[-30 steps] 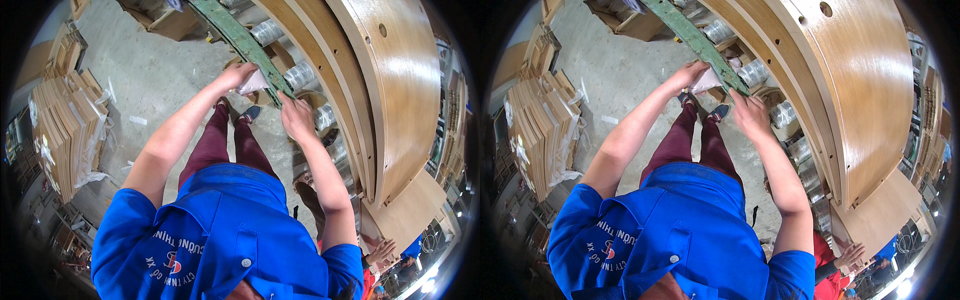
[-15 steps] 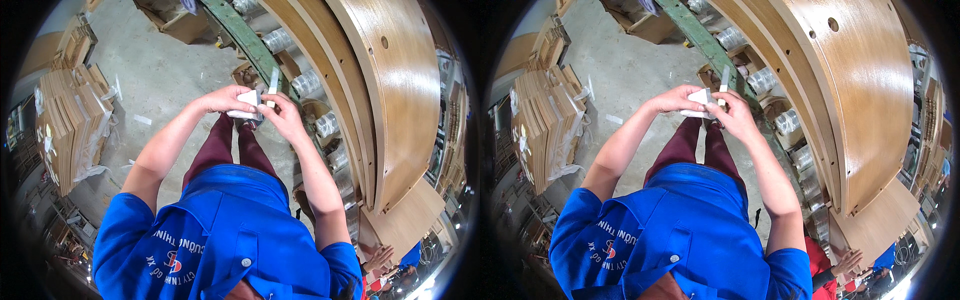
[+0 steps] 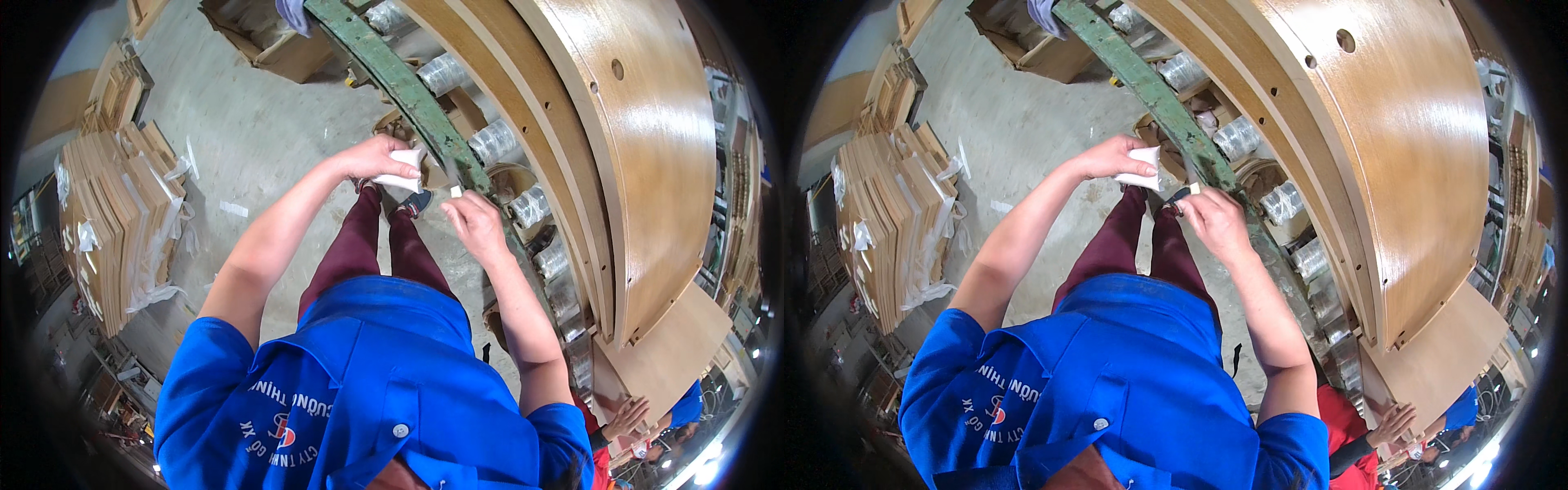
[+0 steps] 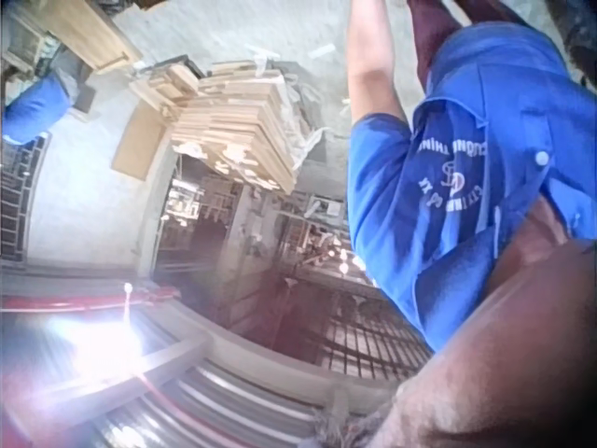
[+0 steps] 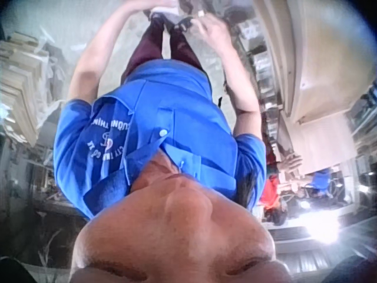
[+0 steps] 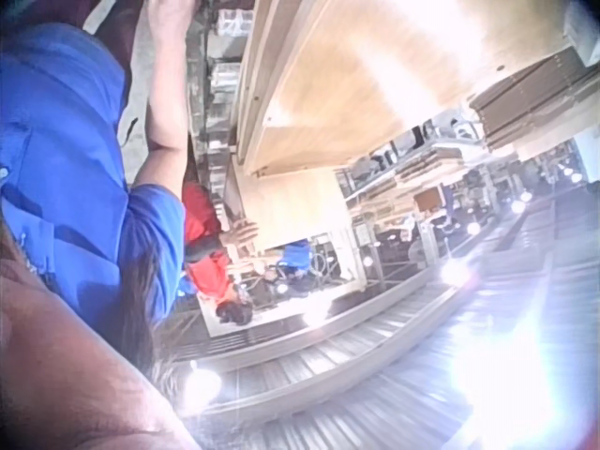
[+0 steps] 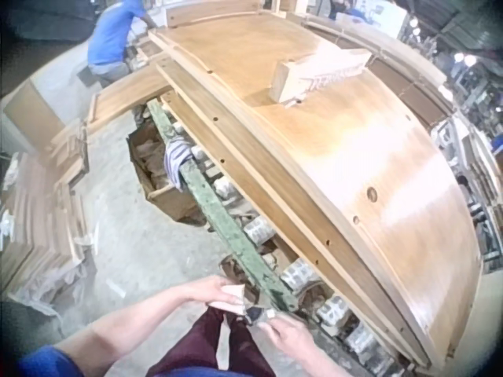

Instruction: The person wipes the surface of large wooden panels with a white cloth, moving along a conveyor and handling multiple pieces. They also remove protective paper from a panel and continue wiping the exposed surface.

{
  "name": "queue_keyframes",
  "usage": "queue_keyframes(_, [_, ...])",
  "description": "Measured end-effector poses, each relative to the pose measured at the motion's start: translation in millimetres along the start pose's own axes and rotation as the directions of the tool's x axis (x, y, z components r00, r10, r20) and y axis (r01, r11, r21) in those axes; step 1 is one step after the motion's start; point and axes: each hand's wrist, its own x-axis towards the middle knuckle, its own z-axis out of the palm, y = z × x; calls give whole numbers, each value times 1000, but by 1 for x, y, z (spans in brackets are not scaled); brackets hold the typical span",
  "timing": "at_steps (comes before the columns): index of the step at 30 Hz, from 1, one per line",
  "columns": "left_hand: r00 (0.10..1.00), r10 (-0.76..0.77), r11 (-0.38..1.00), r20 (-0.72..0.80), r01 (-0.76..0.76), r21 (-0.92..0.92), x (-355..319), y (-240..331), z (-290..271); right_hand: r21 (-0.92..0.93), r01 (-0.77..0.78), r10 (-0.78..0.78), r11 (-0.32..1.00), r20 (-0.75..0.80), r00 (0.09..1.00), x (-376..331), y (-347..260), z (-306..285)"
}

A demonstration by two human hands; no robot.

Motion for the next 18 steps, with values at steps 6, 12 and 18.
queue_keyframes(6, [992,-120,993,-31,120,-11,34,17,-13,-36,-182,175,983,-142,974,2,19,10])
queue_keyframes(12, [979,-136,990,-152,138,2,47,23,-16,-188,-173,153,967,-117,981,6,32,17])
queue_keyframes(18, [954,-286,958,-86,283,-49,52,21,-22,-203,-75,35,976,-192,981,15,29,21])
